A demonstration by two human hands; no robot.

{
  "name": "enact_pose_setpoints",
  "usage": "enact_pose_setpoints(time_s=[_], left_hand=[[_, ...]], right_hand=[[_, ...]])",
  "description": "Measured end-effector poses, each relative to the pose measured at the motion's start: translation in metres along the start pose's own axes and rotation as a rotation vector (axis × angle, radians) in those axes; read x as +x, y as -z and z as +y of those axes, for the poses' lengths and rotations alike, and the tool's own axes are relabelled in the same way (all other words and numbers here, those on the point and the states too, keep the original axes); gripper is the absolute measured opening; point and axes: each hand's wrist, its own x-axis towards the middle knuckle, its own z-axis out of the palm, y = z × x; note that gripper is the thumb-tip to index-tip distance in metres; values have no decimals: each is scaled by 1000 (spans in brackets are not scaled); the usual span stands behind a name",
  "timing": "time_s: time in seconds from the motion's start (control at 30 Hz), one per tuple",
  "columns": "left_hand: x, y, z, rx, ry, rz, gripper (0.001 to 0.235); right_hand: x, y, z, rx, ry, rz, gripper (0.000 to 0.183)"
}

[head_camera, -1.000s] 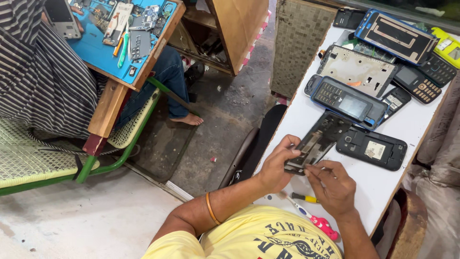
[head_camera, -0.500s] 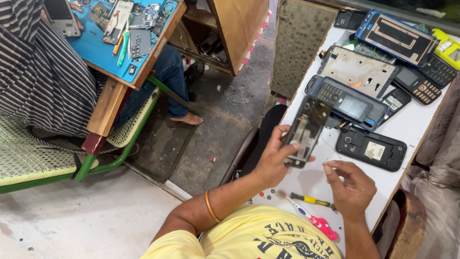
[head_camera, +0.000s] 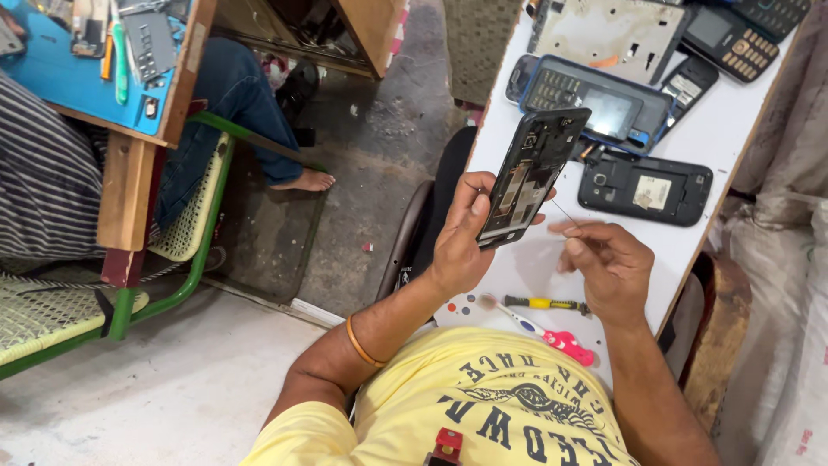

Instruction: The person disassembles a mobile phone, removes the battery, and then uses a screwdriver to unscrew the back cover of another phone. The person handles multiple disassembled phones and tools on a cluttered workbench.

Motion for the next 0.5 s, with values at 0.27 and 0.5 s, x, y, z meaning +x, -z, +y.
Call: enact_pose_setpoints(time_s=[0.27, 0.5], left_hand=[[-7, 0, -11, 168, -59, -128, 33], [-11, -13, -2, 333, -167, -335, 25]], right_hand=[[-2, -7, -10, -82, 99, -18, 14], [-4, -18, -13, -231, 300, -7, 15]])
